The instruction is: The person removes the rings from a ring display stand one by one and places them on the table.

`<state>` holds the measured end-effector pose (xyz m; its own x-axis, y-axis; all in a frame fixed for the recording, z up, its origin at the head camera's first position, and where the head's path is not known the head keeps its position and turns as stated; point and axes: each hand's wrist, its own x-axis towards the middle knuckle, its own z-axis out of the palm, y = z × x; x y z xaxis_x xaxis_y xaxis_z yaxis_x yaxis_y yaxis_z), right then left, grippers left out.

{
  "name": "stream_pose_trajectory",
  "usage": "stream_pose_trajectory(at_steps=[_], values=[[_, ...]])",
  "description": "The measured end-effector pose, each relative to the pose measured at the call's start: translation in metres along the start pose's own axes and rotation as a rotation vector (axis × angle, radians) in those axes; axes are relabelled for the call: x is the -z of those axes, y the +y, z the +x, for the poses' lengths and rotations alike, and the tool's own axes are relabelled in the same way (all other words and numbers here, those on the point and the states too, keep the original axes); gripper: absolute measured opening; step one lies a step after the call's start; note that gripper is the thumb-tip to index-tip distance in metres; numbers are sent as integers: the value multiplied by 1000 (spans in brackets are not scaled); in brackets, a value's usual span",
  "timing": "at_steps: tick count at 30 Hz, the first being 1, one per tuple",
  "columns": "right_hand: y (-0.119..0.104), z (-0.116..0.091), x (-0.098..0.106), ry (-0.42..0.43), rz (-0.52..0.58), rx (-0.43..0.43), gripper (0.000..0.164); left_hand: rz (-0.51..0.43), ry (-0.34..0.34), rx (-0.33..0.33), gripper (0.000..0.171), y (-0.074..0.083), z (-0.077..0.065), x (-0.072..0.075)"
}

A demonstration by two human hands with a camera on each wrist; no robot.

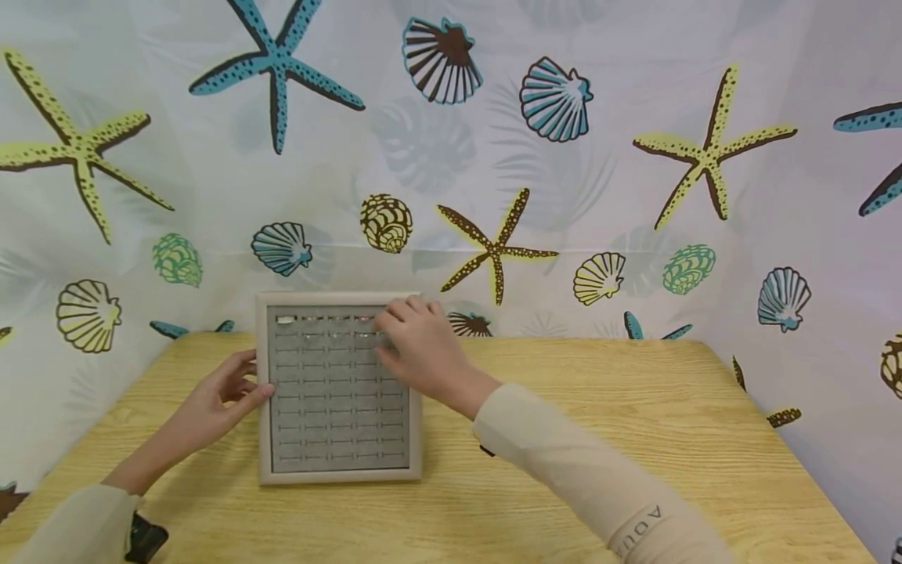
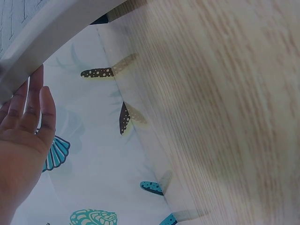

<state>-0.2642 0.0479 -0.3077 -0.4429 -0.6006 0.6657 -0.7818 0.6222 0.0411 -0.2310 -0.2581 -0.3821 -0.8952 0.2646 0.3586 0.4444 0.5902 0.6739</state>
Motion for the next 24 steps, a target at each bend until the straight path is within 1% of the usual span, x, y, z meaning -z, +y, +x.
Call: stream_pose_trajectory(at_steps=[6, 15, 24], values=[[-4, 3, -8, 10, -42, -21, 17, 0, 0, 3, 50, -1, 0, 0], [-8, 6, -18, 83, -86, -45, 11, 14, -4, 10, 52, 0, 0, 0], [-10, 6, -24, 136, -89, -67, 4, 20, -1, 10, 51, -2, 0, -1]])
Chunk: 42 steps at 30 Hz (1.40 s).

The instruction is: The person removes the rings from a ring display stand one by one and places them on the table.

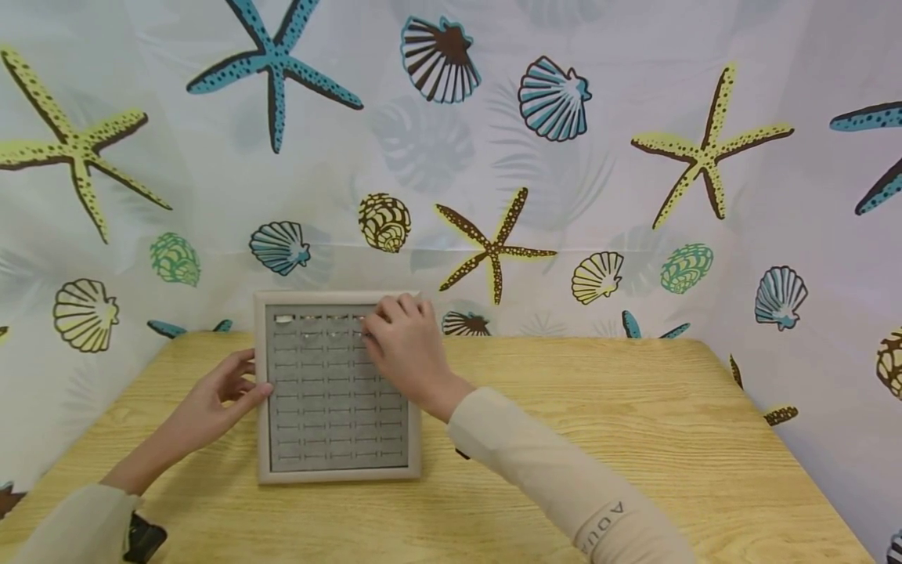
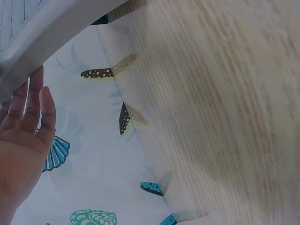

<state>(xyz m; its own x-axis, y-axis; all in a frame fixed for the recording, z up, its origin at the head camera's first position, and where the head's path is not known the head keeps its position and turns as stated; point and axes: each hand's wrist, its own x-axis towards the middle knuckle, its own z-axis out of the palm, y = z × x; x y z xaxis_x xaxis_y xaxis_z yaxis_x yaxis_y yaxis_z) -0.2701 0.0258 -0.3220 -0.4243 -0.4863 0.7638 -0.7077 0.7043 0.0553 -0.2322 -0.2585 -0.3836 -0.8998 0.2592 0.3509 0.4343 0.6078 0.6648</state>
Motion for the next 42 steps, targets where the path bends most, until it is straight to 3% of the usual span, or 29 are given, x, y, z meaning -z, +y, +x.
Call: stream_pose_trajectory(at_steps=[42], values=[[4, -4, 3, 61, 157, -9, 5, 7, 5, 4, 52, 3, 0, 0]])
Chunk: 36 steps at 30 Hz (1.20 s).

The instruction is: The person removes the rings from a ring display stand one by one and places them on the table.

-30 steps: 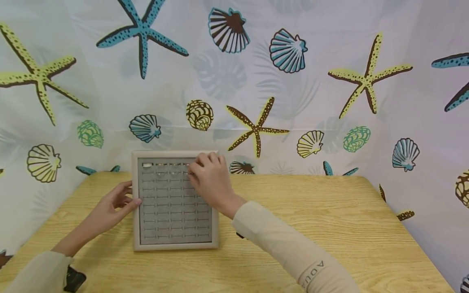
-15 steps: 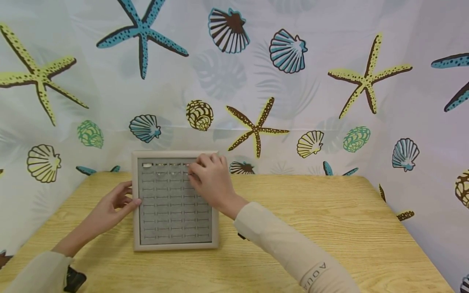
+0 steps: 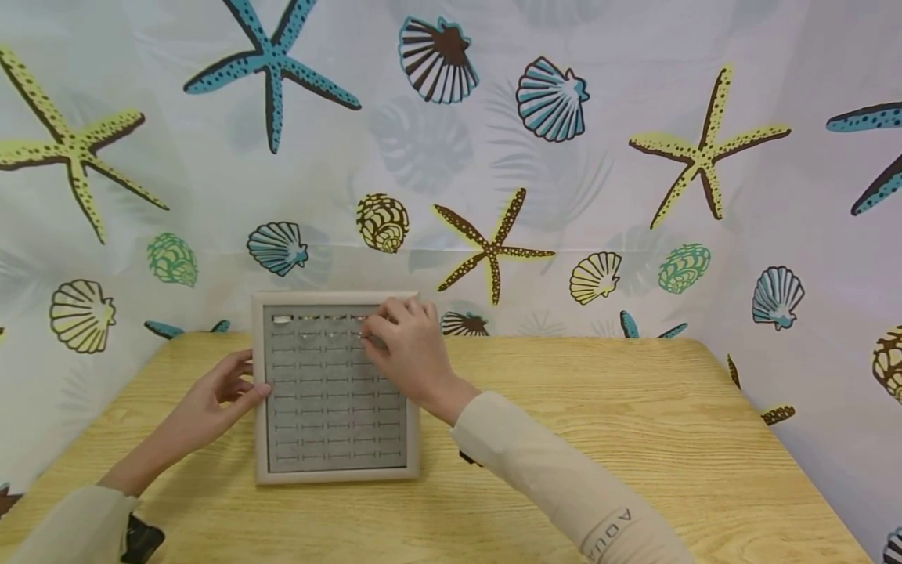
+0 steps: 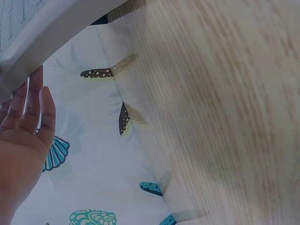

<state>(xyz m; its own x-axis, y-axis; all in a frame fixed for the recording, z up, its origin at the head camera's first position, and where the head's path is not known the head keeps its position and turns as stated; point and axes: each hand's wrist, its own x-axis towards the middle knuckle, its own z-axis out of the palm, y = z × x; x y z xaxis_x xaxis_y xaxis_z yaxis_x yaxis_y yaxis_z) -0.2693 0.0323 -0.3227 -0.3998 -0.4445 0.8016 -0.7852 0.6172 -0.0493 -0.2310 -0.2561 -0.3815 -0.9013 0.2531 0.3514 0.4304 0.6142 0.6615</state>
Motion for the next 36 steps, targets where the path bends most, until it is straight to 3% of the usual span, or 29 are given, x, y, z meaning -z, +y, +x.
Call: stream_pose_trajectory(at_steps=[19, 27, 36], values=[[21, -18, 32, 9, -7, -47, 5, 1, 2, 0, 52, -1, 0, 0], [37, -41, 43, -33, -36, -91, 7, 3, -7, 10, 54, -1, 0, 0], [48, -78, 41, -126, -80, -102, 9, 7, -7, 11, 52, -4, 0, 0]])
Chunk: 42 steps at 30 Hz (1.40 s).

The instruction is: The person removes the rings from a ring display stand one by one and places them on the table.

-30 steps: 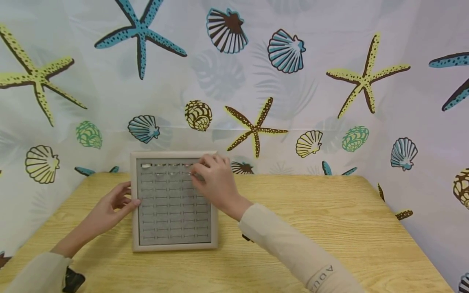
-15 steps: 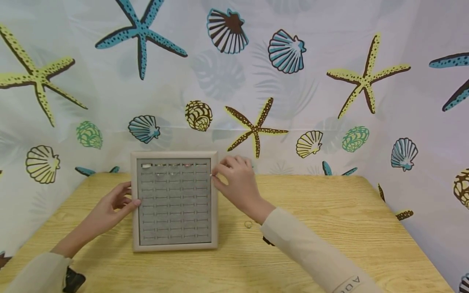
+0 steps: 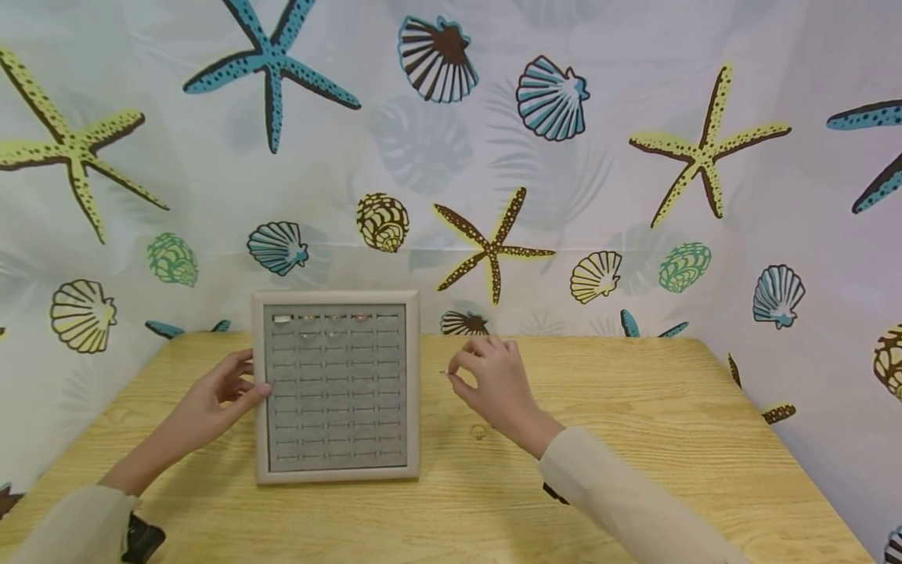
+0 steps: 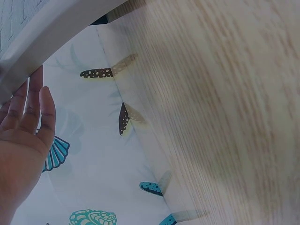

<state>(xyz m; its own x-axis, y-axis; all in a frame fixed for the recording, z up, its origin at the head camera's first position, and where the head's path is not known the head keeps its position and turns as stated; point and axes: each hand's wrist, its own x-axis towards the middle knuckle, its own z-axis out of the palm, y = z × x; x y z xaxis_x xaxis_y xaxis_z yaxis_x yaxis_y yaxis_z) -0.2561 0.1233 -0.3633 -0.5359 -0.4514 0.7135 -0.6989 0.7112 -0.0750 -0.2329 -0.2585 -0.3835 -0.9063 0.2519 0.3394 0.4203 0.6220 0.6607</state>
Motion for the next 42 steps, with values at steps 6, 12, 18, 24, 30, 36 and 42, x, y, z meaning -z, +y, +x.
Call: stream_pose_trajectory(at_steps=[6, 12, 18, 24, 30, 36, 42], values=[[6, -24, -8, -90, -34, 23, 11, 8, -4, -3, 52, -2, 0, 1], [9, -42, -13, -173, -44, 47, 12, 7, -5, 2, 52, -2, 0, 1], [9, -53, -15, -287, -38, 36, 11, 5, -5, 0, 52, -3, 0, 1], [9, -59, -17, -376, -29, 35, 12, 11, -1, 6, 53, -2, -1, 1], [9, -61, -17, -444, -13, 31, 10, 16, -6, 20, 54, -2, -1, 1], [9, -63, -18, -494, -13, 37, 9, 20, -5, 17, 53, -2, -1, 1], [10, -64, -18, -516, 11, 27, 6, 18, -2, 6, 53, -3, -1, 1]])
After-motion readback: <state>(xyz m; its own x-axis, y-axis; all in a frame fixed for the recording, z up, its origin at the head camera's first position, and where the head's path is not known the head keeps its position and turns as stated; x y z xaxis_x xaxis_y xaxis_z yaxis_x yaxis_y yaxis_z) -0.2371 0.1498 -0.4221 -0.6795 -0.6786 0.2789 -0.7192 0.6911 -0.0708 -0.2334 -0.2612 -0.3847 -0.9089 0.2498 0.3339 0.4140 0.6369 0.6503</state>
